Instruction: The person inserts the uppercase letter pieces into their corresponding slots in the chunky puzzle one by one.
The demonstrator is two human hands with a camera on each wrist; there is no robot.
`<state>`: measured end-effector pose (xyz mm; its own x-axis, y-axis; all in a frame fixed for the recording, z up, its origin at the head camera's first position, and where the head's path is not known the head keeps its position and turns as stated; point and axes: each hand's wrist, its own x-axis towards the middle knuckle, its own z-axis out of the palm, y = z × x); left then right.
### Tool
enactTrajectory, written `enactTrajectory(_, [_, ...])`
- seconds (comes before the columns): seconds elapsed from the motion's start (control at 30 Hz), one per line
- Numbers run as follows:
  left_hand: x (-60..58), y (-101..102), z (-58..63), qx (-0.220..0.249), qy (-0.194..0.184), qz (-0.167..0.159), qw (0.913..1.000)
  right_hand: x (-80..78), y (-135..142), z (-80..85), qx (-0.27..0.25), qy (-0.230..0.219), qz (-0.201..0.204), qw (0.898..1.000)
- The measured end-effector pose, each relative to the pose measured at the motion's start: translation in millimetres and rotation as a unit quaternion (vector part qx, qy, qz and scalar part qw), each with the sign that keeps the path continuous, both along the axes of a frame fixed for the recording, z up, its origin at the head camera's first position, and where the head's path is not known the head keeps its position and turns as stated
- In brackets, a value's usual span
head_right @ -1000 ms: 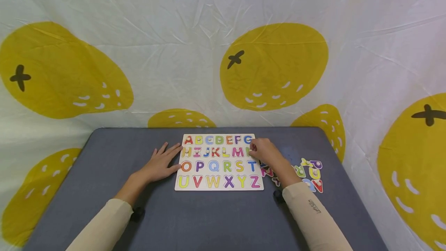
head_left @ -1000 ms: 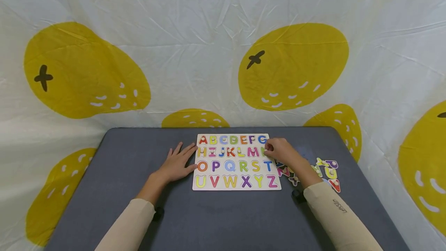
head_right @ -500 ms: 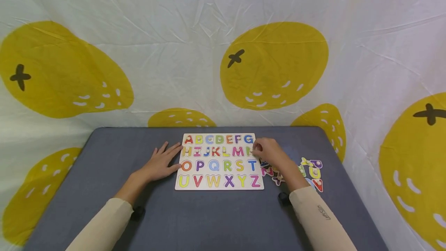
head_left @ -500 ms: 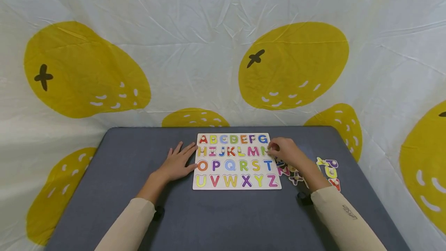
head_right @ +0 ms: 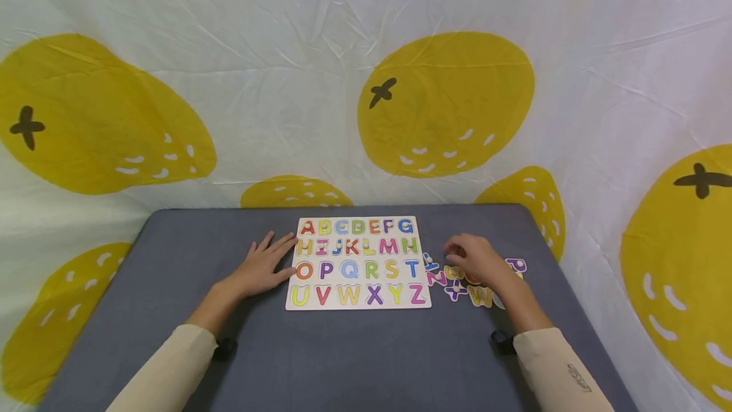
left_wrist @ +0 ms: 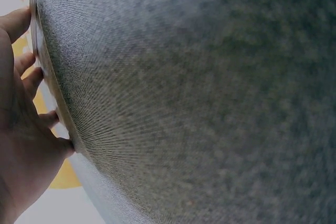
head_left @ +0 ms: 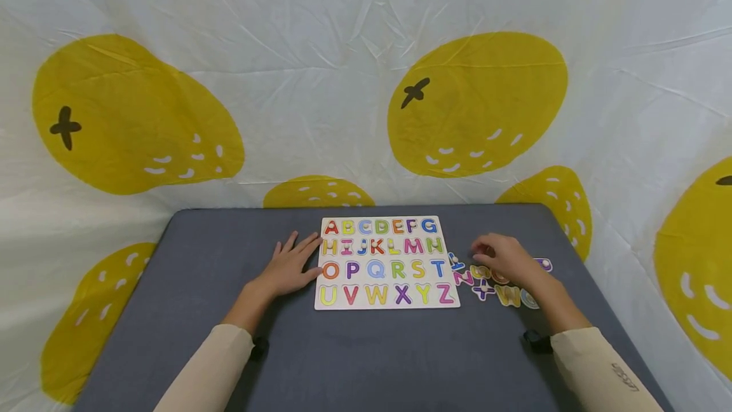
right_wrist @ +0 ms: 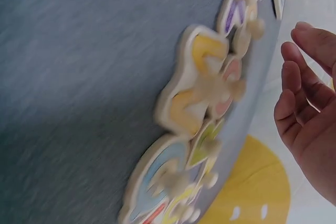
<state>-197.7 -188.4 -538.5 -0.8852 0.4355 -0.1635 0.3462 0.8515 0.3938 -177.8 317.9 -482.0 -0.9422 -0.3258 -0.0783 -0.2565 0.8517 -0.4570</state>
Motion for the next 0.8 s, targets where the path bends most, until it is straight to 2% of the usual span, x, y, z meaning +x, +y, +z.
enactTrajectory(0.3, [2.0,2,5.6,-0.001,-0.001,0.0,1.0,19.2,29,2.0,0.01,0.016,-0.012,1.0])
enactTrajectory(0.47, [1.6,1,4.8,-0.004,0.001,0.0,1.0,26.3,42,0.4,0.007,-0.002,-0.014,1.0])
enactTrajectory(0.63, [1.8,1,4.5,-0.001,0.0,-0.001,1.0,30.3,46,-2.8,0.004,-0.024,-0.014,1.0])
enactTrajectory(0.8, [2.2,0,2.8,0.0,0.0,0.0,1.0,30.5,44,-8.1,0.01,-0.023,-0.014,1.0])
